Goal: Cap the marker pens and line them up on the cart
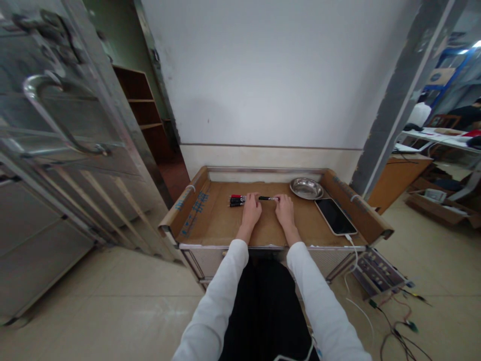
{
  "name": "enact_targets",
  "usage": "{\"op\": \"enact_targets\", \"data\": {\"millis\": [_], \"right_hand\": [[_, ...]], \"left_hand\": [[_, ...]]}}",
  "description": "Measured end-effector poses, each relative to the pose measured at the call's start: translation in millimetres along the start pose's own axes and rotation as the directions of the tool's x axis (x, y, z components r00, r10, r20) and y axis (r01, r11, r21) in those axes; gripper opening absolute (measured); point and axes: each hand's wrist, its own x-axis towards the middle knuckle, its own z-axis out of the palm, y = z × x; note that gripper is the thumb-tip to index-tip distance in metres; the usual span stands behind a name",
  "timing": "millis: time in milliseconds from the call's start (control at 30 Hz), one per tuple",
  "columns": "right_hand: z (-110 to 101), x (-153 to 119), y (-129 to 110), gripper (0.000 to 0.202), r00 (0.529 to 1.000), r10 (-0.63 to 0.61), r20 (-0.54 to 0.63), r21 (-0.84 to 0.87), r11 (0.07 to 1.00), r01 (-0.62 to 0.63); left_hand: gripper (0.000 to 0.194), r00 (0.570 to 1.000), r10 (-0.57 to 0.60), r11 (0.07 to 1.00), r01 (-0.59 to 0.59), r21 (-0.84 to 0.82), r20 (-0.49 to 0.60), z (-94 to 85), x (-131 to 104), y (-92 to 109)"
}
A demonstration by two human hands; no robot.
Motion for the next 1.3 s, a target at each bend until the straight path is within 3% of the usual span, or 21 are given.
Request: {"op": "enact_targets", "data": {"millis": [133,400,600,733,967,1300], "right_hand": [[0,1,3,0.025,0.996,0.036,-0.077,0.053,0.998,-0.032],[3,2,6,0.026,0.995,0.019,-0.099,0.217,0.976,0.003],[6,1,6,0.018,0.998,-0.062,0.005,0.299,0.952,0.057],[8,0,5,0.014,0.99,-0.12,0.073,0.319,0.943,0.091],[10,0,7,0.018,0.983,-0.167,0.083,0.377,0.918,0.124],[2,1,2,0.02,0.979,-0.134,0.155,0.295,0.952,0.083]], "left_hand": [[0.046,0.998,-0.058,0.998,0.058,-0.01,-0.002,3.0,1,-4],[0.042,0.997,-0.011,0.996,0.017,-0.09,0.072,0.9,2,-2],[0.03,1.0,0.017,0.962,-0.02,-0.272,-0.013,-1.1,3,4],[0.02,0.998,0.003,0.962,-0.02,-0.273,-0.063,-1.3,3,5],[0.018,0.995,-0.028,0.963,0.003,-0.268,-0.092,-4.1,3,7],[0.017,0.993,-0.058,0.971,0.032,-0.236,-0.101,-9.7,3,14]]}}
